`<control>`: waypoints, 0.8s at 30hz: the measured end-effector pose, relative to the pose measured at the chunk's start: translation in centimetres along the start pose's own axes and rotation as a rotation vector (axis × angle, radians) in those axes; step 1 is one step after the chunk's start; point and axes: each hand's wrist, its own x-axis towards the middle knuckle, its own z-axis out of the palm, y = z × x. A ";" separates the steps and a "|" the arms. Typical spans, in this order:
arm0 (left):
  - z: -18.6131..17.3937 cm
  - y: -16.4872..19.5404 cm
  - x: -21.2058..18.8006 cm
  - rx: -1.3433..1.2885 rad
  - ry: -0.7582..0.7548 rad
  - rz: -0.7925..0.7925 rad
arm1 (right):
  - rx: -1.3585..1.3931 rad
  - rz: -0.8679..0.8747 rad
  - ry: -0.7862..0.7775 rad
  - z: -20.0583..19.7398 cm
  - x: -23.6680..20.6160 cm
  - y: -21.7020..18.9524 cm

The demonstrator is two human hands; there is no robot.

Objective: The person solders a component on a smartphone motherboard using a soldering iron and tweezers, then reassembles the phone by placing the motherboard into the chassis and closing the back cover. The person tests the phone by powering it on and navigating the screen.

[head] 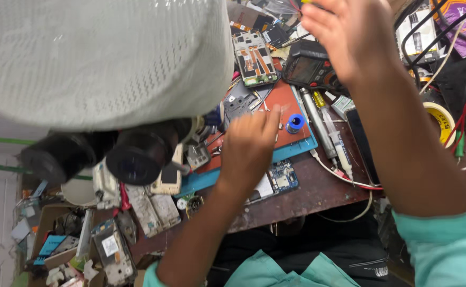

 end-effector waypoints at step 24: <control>-2.1 10.6 -13.4 0.091 -0.229 -0.428 | -1.637 -0.271 -0.143 -7.7 -26.1 10.9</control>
